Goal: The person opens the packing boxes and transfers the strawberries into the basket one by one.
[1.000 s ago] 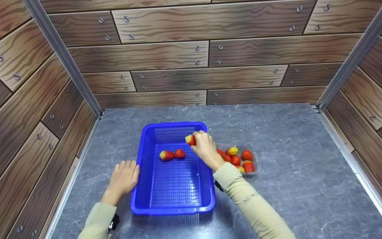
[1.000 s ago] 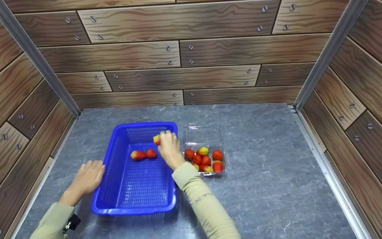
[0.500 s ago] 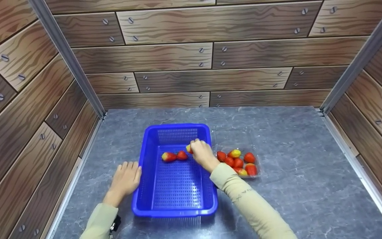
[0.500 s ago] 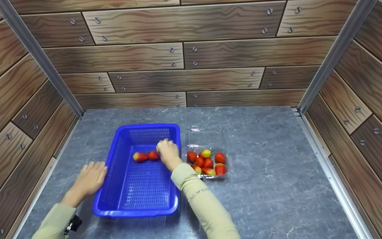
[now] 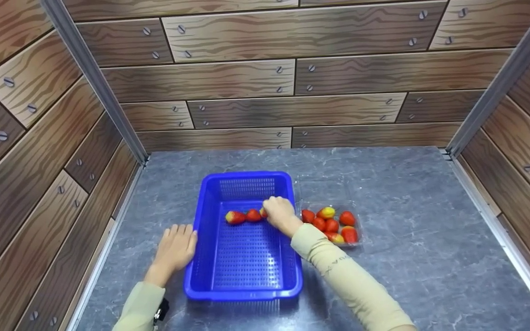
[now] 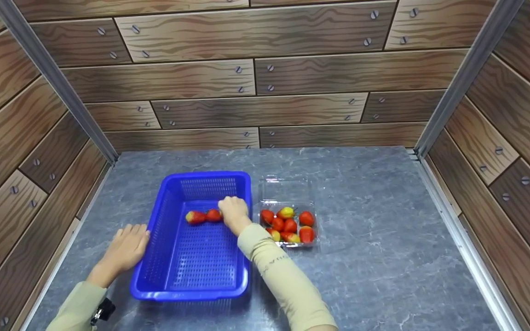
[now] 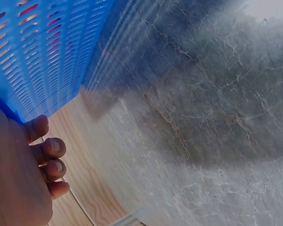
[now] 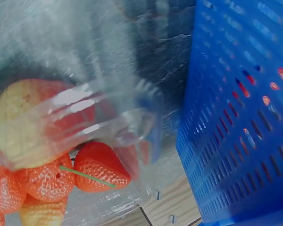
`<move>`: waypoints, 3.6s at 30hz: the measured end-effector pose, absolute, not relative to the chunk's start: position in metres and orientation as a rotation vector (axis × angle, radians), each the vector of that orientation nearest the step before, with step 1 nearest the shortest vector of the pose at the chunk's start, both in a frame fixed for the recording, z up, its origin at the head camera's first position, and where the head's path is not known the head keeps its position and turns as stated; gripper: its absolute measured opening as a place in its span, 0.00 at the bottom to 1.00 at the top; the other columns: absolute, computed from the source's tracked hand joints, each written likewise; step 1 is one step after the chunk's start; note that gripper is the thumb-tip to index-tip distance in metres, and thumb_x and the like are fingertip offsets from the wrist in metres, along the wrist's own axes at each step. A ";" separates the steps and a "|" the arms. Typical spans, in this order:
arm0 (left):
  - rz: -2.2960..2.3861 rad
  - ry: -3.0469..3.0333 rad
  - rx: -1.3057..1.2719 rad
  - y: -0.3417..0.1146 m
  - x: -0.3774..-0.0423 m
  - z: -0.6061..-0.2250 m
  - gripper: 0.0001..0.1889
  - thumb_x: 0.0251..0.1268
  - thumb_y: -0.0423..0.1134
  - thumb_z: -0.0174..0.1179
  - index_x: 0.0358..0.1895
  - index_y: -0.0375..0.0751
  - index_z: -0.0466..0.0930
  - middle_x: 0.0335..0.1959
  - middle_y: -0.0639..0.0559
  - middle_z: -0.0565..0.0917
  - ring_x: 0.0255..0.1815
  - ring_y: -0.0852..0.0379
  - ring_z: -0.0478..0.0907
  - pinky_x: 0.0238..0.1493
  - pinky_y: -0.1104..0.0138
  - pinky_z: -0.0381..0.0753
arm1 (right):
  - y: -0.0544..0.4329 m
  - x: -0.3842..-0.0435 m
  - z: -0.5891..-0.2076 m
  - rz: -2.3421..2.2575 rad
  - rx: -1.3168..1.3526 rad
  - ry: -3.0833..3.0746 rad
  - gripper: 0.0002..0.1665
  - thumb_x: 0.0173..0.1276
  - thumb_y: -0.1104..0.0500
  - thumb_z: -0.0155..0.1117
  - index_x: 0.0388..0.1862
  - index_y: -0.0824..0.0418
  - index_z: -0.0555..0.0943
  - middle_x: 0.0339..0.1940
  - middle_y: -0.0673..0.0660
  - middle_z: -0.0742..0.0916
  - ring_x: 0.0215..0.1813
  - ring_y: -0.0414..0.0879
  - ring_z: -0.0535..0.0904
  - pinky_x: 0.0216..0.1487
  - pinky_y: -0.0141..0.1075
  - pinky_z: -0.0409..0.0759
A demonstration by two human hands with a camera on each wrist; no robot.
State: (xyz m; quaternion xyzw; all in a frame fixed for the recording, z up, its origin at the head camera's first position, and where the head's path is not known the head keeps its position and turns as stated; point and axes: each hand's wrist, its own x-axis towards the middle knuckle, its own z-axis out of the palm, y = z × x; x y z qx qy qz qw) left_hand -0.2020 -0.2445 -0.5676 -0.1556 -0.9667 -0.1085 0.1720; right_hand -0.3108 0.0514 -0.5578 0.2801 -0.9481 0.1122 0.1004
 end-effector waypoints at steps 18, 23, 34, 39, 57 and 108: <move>-0.264 -2.749 -0.436 -0.244 -0.203 -0.566 0.09 0.73 0.36 0.48 0.36 0.34 0.73 0.32 0.39 0.77 0.37 0.39 0.72 0.38 0.52 0.67 | 0.048 -0.307 -0.567 0.171 0.904 -2.856 0.21 0.49 0.71 0.69 0.11 0.53 0.69 0.23 0.57 0.84 0.28 0.55 0.82 0.28 0.48 0.82; -0.264 -2.753 -0.430 -0.244 -0.203 -0.565 0.09 0.73 0.37 0.48 0.36 0.35 0.73 0.31 0.40 0.77 0.36 0.39 0.72 0.38 0.52 0.67 | 0.047 -0.307 -0.566 0.189 0.913 -2.887 0.22 0.47 0.72 0.70 0.11 0.53 0.68 0.23 0.57 0.84 0.29 0.55 0.82 0.28 0.48 0.82; -0.247 -2.691 -0.463 -0.245 -0.203 -0.565 0.08 0.71 0.36 0.50 0.34 0.34 0.73 0.30 0.39 0.76 0.34 0.38 0.71 0.36 0.51 0.67 | 0.048 -0.306 -0.563 0.231 0.935 -2.896 0.14 0.48 0.70 0.71 0.20 0.58 0.74 0.27 0.60 0.83 0.33 0.57 0.82 0.31 0.48 0.82; -0.235 -2.680 -0.474 -0.245 -0.203 -0.565 0.08 0.70 0.36 0.50 0.34 0.34 0.73 0.30 0.39 0.75 0.34 0.38 0.71 0.37 0.51 0.67 | 0.049 -0.306 -0.562 0.301 0.923 -2.920 0.15 0.46 0.72 0.71 0.20 0.58 0.74 0.26 0.60 0.83 0.31 0.58 0.82 0.29 0.49 0.81; -0.217 -2.683 -0.479 -0.244 -0.204 -0.566 0.08 0.71 0.36 0.50 0.36 0.33 0.71 0.29 0.40 0.73 0.34 0.39 0.69 0.37 0.52 0.66 | 0.058 -0.314 -0.542 0.600 0.952 -2.864 0.10 0.48 0.71 0.65 0.32 0.65 0.81 0.30 0.61 0.85 0.32 0.59 0.83 0.33 0.51 0.81; -0.288 -2.654 -0.496 -0.245 -0.203 -0.568 0.07 0.71 0.35 0.49 0.39 0.33 0.69 0.31 0.40 0.70 0.34 0.40 0.65 0.35 0.52 0.64 | 0.225 -0.305 -0.544 0.483 0.805 -2.840 0.09 0.55 0.69 0.68 0.36 0.66 0.84 0.36 0.61 0.86 0.39 0.59 0.83 0.36 0.51 0.83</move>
